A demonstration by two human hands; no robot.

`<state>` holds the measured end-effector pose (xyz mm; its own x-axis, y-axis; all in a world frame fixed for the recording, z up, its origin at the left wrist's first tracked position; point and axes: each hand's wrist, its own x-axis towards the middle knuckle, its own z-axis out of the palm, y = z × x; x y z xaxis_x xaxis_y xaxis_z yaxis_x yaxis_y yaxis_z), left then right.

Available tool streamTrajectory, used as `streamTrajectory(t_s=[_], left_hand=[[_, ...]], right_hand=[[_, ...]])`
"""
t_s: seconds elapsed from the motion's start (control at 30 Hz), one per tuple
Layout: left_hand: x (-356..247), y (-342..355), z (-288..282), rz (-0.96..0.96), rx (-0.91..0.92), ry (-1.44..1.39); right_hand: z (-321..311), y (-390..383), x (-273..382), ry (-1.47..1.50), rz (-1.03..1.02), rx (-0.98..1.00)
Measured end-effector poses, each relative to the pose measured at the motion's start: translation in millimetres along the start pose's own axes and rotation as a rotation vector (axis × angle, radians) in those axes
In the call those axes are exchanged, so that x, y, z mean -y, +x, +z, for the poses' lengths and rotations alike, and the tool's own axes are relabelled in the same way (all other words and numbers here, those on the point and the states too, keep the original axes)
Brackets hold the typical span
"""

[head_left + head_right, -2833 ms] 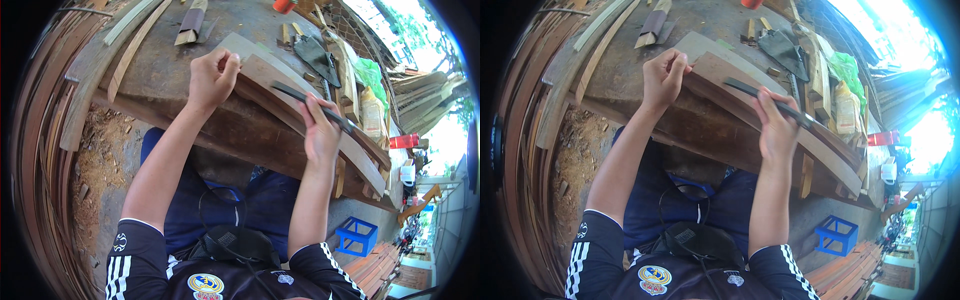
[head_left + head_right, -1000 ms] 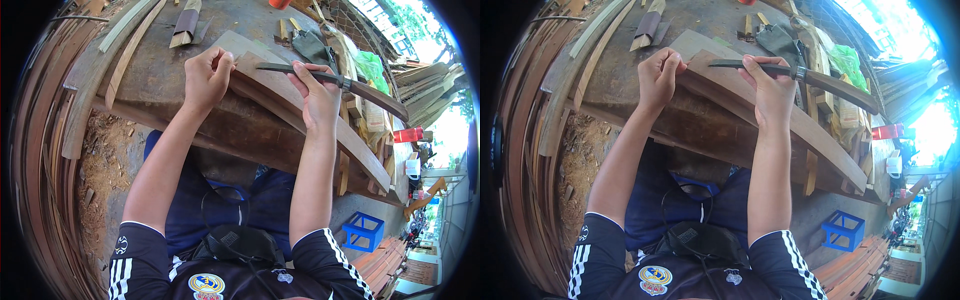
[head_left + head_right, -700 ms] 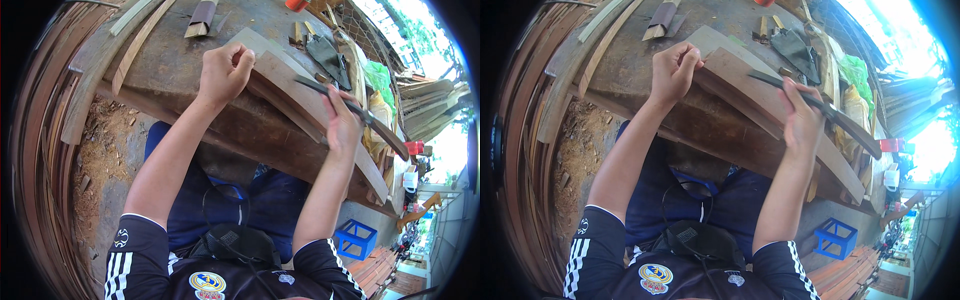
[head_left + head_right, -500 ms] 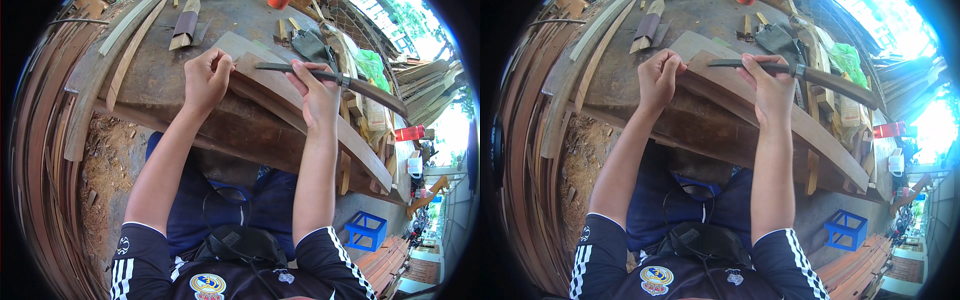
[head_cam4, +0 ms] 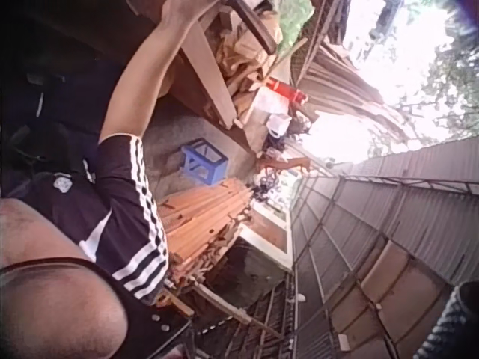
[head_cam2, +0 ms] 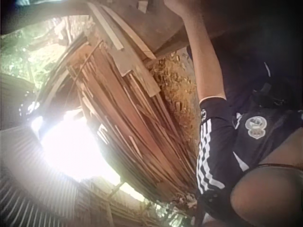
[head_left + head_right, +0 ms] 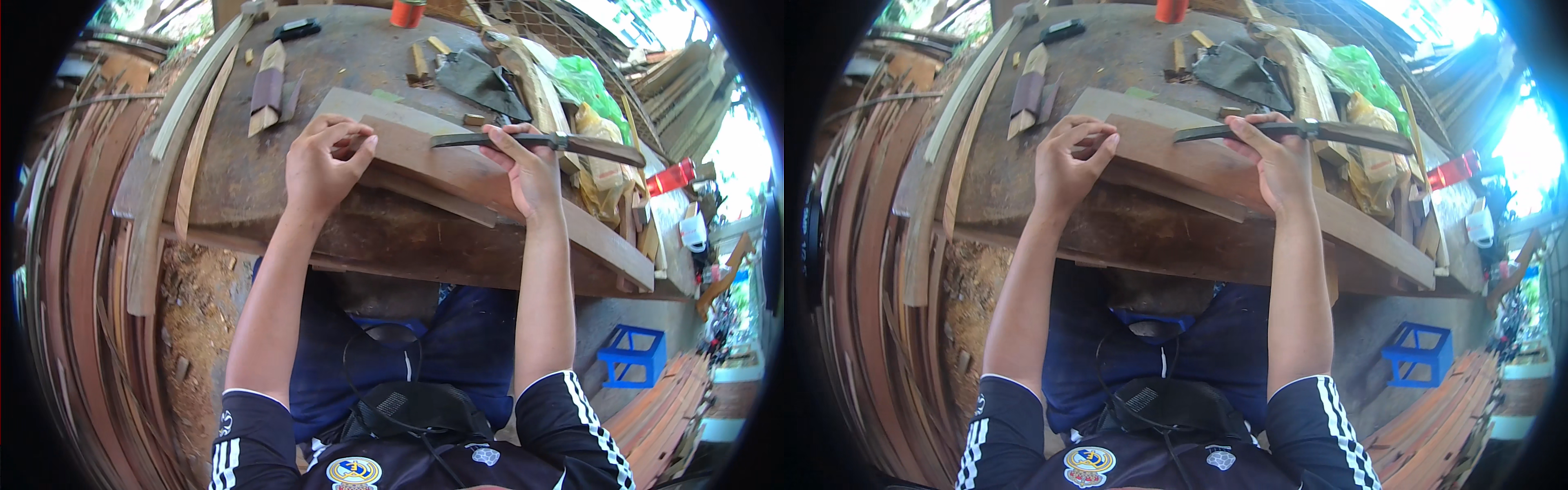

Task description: Use a hand chisel and sandpaper to shape and smooth a curved piece of wood on a workbench.

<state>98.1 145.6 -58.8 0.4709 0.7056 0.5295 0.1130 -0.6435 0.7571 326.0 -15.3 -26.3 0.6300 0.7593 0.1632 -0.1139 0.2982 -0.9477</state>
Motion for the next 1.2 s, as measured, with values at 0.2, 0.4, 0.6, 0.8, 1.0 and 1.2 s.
streamTrajectory(t_s=[0.2, 0.4, 0.6, 0.8, 1.0, 1.2], left_hand=[[-29.2, 26.9, -1.7, 0.063, 0.239, 0.294], [-52.2, 40.9, -6.9, -0.018, 0.367, 0.551], [-69.7, 47.5, 3.7, -0.057, 0.406, 0.662], [-76.8, 46.3, 10.2, -0.042, 0.416, 0.820], [-73.0, 51.2, 11.3, -0.019, 0.466, 0.825], [-82.4, 49.9, 12.8, 0.033, 0.505, 0.852]], right_hand=[[-9.0, -2.1, 0.3, 0.009, -0.029, -0.031], [3.4, -4.5, -1.4, -0.115, -0.038, -0.047], [0.8, -11.9, 5.3, -0.129, -0.075, -0.019], [4.1, -13.5, 9.2, -0.097, -0.053, -0.033], [3.3, -11.1, 8.1, -0.051, -0.028, -0.035], [1.3, -9.9, 9.9, -0.066, -0.014, -0.032]])
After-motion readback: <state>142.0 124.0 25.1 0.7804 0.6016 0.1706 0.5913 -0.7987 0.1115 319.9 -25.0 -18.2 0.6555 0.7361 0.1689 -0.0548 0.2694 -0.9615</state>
